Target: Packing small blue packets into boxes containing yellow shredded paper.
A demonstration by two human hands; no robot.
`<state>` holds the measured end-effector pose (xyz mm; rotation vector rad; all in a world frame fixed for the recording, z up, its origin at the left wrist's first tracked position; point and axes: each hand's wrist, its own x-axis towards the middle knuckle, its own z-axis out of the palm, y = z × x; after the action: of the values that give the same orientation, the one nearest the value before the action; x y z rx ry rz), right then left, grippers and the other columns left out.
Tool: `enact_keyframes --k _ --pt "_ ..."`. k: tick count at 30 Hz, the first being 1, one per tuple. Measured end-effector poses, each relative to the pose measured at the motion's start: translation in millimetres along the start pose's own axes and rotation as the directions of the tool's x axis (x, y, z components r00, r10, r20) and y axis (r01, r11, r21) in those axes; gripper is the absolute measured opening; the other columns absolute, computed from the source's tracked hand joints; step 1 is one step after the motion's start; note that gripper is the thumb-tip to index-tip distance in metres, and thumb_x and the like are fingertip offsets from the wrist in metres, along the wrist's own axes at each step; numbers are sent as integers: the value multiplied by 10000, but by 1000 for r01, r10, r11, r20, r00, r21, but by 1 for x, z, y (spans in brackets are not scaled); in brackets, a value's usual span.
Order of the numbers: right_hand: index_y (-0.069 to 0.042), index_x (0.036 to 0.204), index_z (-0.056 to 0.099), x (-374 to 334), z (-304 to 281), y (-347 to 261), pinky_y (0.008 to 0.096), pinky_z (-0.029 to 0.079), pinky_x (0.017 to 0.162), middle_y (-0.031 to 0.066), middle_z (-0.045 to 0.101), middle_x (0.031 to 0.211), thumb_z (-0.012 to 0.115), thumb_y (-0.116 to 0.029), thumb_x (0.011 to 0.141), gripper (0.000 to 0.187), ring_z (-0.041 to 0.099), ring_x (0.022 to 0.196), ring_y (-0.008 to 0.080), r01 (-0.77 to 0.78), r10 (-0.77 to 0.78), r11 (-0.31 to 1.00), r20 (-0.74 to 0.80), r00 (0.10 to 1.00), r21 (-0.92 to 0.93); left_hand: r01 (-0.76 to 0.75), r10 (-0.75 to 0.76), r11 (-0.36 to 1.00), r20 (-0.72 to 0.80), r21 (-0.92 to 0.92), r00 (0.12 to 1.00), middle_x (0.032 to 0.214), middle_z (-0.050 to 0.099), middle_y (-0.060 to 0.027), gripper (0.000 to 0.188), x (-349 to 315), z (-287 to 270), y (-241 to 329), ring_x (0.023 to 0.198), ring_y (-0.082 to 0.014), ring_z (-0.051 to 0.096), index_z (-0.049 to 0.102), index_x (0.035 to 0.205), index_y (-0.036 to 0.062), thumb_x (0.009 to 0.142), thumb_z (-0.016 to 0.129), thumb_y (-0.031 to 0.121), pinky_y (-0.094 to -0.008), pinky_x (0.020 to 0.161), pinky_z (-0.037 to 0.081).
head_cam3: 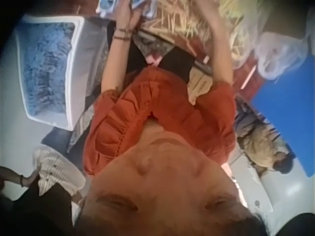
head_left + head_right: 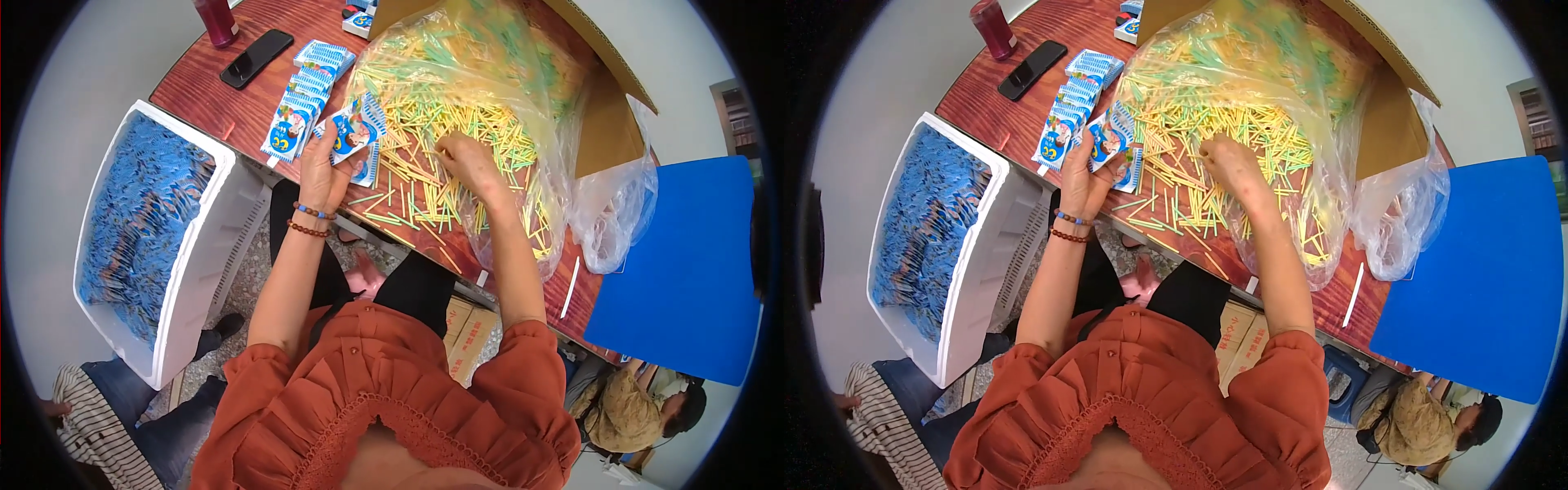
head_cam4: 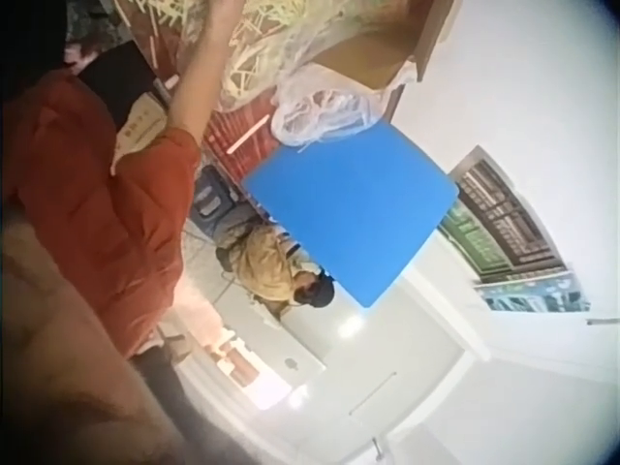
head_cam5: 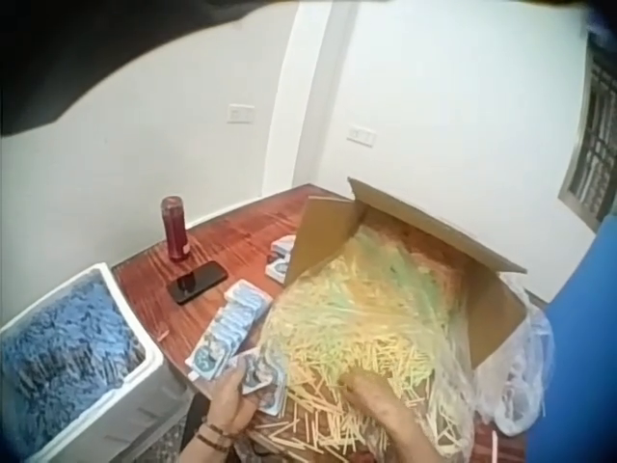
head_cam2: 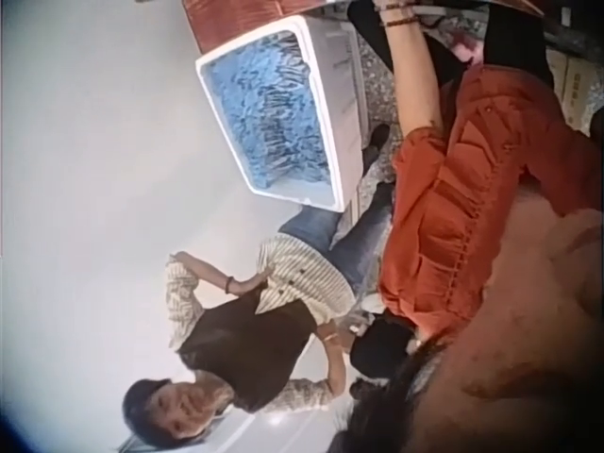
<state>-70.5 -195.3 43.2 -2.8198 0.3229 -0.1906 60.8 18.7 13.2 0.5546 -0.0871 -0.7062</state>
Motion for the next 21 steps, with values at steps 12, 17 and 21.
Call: enact_keyframes --k 12,17,21 --pt "-30 867 556 -8 14 15 428 465 703 158 587 884 540 -94 821 80 586 794 344 -9 10 1000 -67 998 7 51 -49 998 37 -48 998 1047 657 -59 242 -2 -7 -10 934 -167 636 598 1082 51 962 537 252 -361 752 533" --pt "-37 903 579 0 9 13 430 472 737 139 593 898 549 -113 838 104 593 846 335 -51 53 988 9 999 -149 65 -59 995 75 -78 995 1032 661 -56 231 -1 -16 -10 927 -168 637 600 1082 59 962 537 246 -352 754 536" --pt "-32 883 603 -7 -9 10 381 473 694 116 593 851 597 -138 840 115 602 775 296 -59 52 996 -100 994 -68 61 -56 995 61 -77 997 1025 664 -58 232 0 -21 -10 921 -171 641 598 1093 54 965 531 235 -341 753 543"
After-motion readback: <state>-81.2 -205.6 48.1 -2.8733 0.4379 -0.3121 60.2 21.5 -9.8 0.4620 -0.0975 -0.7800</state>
